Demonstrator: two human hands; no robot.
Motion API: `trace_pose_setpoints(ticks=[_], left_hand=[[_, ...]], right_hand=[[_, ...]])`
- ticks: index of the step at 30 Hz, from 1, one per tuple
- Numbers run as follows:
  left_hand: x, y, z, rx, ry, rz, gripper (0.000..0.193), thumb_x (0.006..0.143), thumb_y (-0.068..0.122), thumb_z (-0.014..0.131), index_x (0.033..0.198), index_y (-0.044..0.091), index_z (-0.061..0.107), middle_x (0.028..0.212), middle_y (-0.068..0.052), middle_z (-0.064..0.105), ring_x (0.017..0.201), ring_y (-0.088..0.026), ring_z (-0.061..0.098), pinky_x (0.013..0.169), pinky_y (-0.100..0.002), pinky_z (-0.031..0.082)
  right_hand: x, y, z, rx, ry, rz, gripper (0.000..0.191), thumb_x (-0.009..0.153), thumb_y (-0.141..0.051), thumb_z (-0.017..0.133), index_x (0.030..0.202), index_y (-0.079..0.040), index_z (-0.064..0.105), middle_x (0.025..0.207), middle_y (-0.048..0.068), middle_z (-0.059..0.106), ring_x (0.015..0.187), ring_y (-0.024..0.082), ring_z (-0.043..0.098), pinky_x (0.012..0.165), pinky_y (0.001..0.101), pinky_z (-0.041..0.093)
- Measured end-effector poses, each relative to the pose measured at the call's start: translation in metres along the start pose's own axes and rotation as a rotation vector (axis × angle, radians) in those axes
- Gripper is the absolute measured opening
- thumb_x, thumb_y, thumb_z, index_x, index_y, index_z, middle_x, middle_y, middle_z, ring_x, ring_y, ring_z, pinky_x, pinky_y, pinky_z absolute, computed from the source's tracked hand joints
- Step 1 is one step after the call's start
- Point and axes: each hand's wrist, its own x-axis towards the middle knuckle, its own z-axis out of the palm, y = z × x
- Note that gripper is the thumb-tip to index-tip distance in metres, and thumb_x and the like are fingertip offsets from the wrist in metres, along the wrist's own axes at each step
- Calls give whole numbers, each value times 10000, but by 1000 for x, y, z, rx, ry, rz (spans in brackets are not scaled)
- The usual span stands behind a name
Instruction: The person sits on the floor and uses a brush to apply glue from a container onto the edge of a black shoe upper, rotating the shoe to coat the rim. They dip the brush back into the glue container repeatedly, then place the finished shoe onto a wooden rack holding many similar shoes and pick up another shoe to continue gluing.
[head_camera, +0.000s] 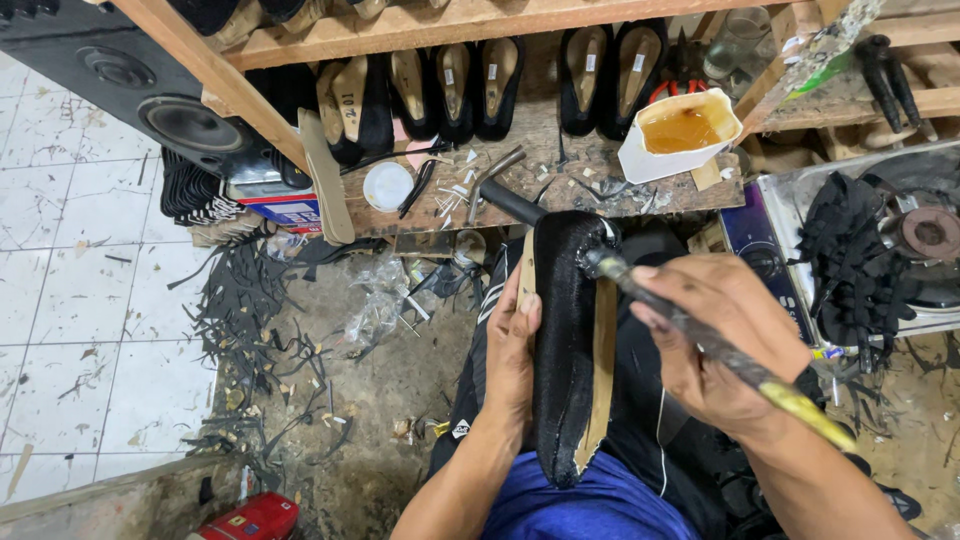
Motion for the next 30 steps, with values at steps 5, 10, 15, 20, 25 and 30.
trace_pose_setpoints(ticks=[5, 10, 15, 20, 25, 30], left_hand=[[-2, -5, -4, -12, 4, 0, 796, 962, 354, 728, 1583, -8, 387, 1377, -121, 637, 1181, -182, 665, 1021, -337, 546], [-1, -3, -5, -32, -39, 31, 774, 976, 347, 696, 1590, -10, 388, 1407, -112, 630, 1227, -179, 656, 1064, -335, 537], [-4, 4, 6, -72, 21, -65, 737, 970, 312, 701, 1576, 15, 405, 1390, -106, 630, 1207, -177, 648, 1056, -327, 520], [-3, 14, 9, -82, 9, -67, 706, 981, 348, 675, 1551, 12, 431, 1383, -110, 637, 1207, -190, 654, 1067, -337, 515], [0, 16, 11, -36, -13, -57, 698, 993, 342, 674, 1562, 13, 440, 1412, -119, 618, 1228, -194, 635, 1081, -332, 500], [-1, 17, 14, -67, 2, -92, 691, 985, 352, 658, 1552, 29, 429, 1400, -105, 617, 1224, -188, 636, 1069, -336, 507]], right_hand=[[-1, -1, 1, 19, 23, 55, 224, 914, 95, 712, 1126, 76, 642, 992, 188, 669, 868, 264, 690, 759, 333, 577], [0, 5, 4, 51, -39, -63, 260, 887, 49, 784, 1115, 64, 660, 1022, 181, 667, 921, 315, 692, 801, 372, 566], [2, 8, 0, 39, -89, -192, 280, 822, 64, 753, 1085, 95, 664, 998, 187, 662, 903, 340, 688, 835, 438, 573], [5, 5, 0, 69, -168, -229, 277, 793, 56, 728, 1062, 100, 682, 968, 177, 667, 865, 325, 685, 807, 449, 564], [9, 9, 3, 90, -38, -267, 251, 855, 61, 722, 1094, 92, 653, 1006, 174, 658, 911, 333, 684, 847, 451, 568], [8, 9, -1, 60, -169, -223, 286, 803, 19, 742, 1071, 87, 670, 1012, 180, 667, 926, 341, 682, 841, 462, 558]])
